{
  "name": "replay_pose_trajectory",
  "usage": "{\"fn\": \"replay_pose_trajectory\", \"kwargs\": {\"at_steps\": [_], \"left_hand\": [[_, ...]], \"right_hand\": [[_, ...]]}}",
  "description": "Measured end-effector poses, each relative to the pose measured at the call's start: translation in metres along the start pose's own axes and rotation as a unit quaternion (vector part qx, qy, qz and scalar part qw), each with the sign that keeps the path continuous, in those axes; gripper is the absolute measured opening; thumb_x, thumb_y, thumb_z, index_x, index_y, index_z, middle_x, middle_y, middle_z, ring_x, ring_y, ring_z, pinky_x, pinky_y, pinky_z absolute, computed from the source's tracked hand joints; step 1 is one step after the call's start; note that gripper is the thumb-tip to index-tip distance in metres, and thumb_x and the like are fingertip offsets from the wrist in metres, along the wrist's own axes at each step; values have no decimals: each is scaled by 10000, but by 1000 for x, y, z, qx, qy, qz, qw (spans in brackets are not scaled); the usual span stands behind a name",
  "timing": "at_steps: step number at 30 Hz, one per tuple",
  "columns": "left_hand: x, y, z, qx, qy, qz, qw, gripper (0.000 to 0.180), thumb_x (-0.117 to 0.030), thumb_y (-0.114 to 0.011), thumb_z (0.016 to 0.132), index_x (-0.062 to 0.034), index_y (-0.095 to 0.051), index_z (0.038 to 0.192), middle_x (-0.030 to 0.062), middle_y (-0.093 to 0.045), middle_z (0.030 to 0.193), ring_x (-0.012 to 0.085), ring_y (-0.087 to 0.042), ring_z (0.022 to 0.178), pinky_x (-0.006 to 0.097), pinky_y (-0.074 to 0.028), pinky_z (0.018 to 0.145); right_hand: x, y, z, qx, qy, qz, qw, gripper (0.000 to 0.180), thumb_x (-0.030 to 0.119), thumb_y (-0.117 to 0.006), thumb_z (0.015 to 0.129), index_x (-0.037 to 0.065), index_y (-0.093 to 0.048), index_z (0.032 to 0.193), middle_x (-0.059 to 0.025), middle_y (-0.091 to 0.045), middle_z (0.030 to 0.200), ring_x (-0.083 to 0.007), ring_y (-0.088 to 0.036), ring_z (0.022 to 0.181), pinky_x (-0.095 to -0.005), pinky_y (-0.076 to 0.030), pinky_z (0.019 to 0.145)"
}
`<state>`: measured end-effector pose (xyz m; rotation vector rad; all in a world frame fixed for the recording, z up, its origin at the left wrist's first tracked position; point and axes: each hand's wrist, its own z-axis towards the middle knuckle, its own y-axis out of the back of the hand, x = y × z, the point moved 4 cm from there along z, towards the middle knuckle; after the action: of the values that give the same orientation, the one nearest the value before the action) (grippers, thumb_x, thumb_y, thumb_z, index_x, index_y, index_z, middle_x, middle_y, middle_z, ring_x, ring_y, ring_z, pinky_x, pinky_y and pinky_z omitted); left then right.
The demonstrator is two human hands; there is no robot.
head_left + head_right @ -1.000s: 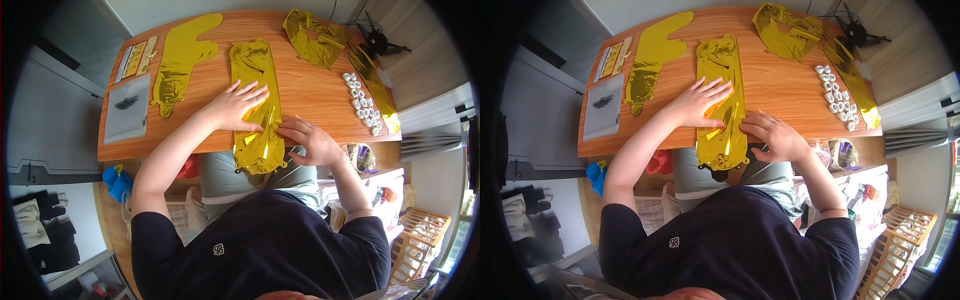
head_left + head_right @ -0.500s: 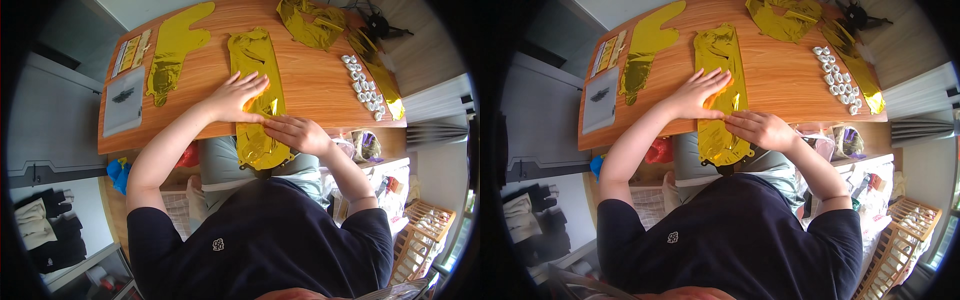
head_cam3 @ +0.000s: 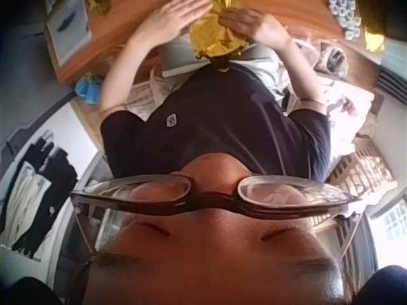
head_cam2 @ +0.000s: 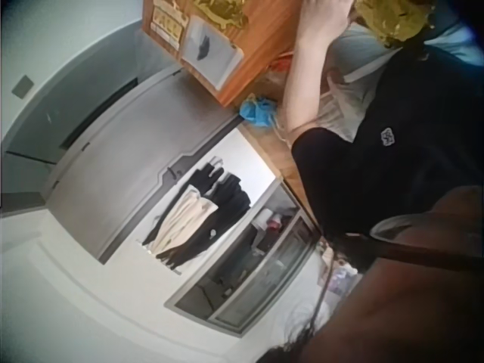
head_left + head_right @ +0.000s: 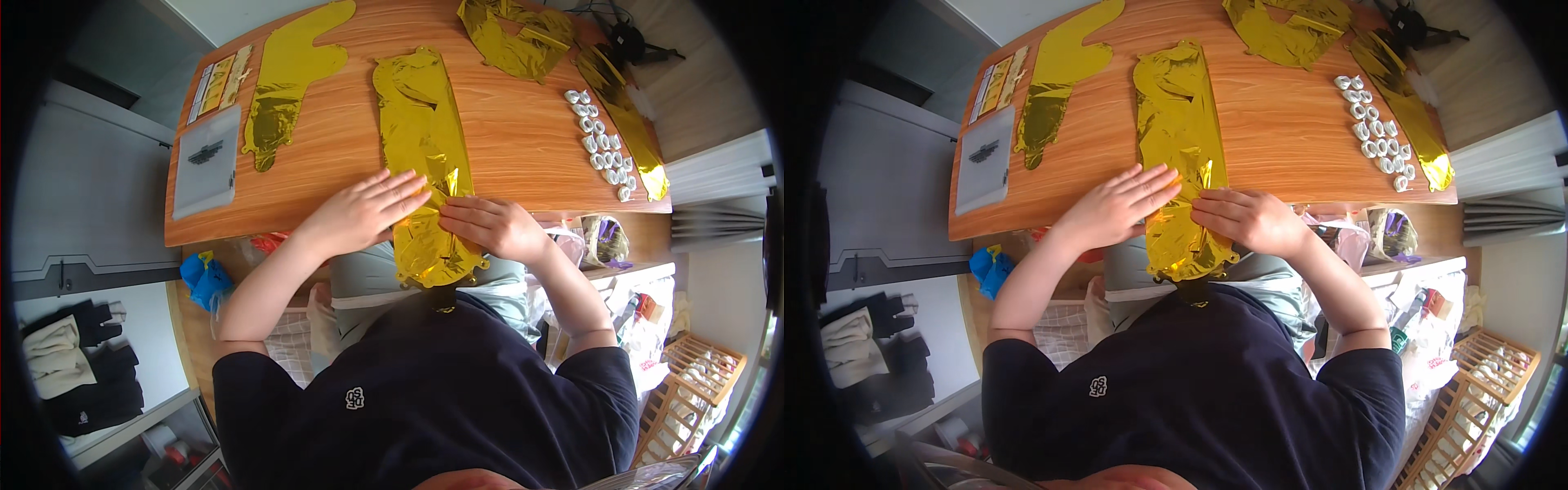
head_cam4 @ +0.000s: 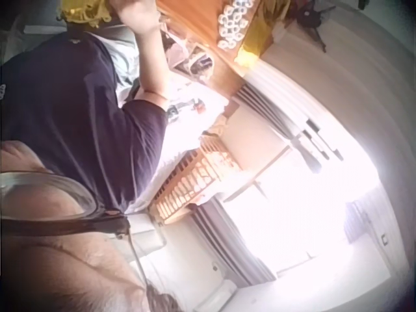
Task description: The person unpacks and unfolds foil balloons on a desk, then folds a foil balloon into a compact square by hand.
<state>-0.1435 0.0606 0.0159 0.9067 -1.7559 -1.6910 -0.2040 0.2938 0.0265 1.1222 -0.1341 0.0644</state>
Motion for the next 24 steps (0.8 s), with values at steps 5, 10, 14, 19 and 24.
{"fn": "replay_pose_trajectory", "kwargs": {"at_steps": [5, 10, 14, 19, 24], "left_hand": [[-10, -2, 8, -104, -14, -10, 994, 466, -174, -442, 1041, -76, -502, 1492, 86, -479, 1578, 216, -436, 1473, 417, -388, 1206], [-9, -5, 7, -101, -7, -27, 995, 467, -181, -430, 1042, -71, -508, 1489, 84, -470, 1586, 224, -430, 1477, 425, -383, 1209], [-9, -4, 7, -107, 1, -52, 993, 501, -136, -463, 1006, -94, -506, 1503, 80, -466, 1589, 236, -443, 1468, 442, -381, 1208], [-8, -5, 7, -110, -3, -62, 992, 522, -99, -497, 974, -94, -516, 1496, 83, -472, 1585, 241, -444, 1467, 446, -378, 1209], [-9, -3, 6, -108, -3, -69, 992, 553, -68, -519, 940, -96, -521, 1492, 85, -476, 1582, 244, -436, 1473, 452, -373, 1211]], "right_hand": [[1, 1, -1, 5, -18, 24, 1000, 435, 145, -679, 820, 74, -684, 1249, -68, -685, 1297, -242, -655, 1225, -349, -607, 890], [2, 5, -4, -33, -37, 27, 998, 419, 109, -707, 803, 69, -695, 1220, -88, -690, 1265, -271, -669, 1185, -377, -597, 913], [-4, 2, -17, -71, -59, -27, 995, 393, 68, -743, 768, 45, -713, 1159, -104, -707, 1174, -298, -695, 1111, -407, -589, 931], [-8, 0, -18, -86, -44, 0, 995, 333, 65, -726, 760, 31, -732, 1090, -99, -721, 1099, -292, -708, 1061, -409, -593, 922], [-7, 0, -14, -78, -42, 10, 996, 345, 68, -711, 770, 39, -730, 1113, -98, -719, 1116, -288, -706, 1070, -395, -588, 922]]}}
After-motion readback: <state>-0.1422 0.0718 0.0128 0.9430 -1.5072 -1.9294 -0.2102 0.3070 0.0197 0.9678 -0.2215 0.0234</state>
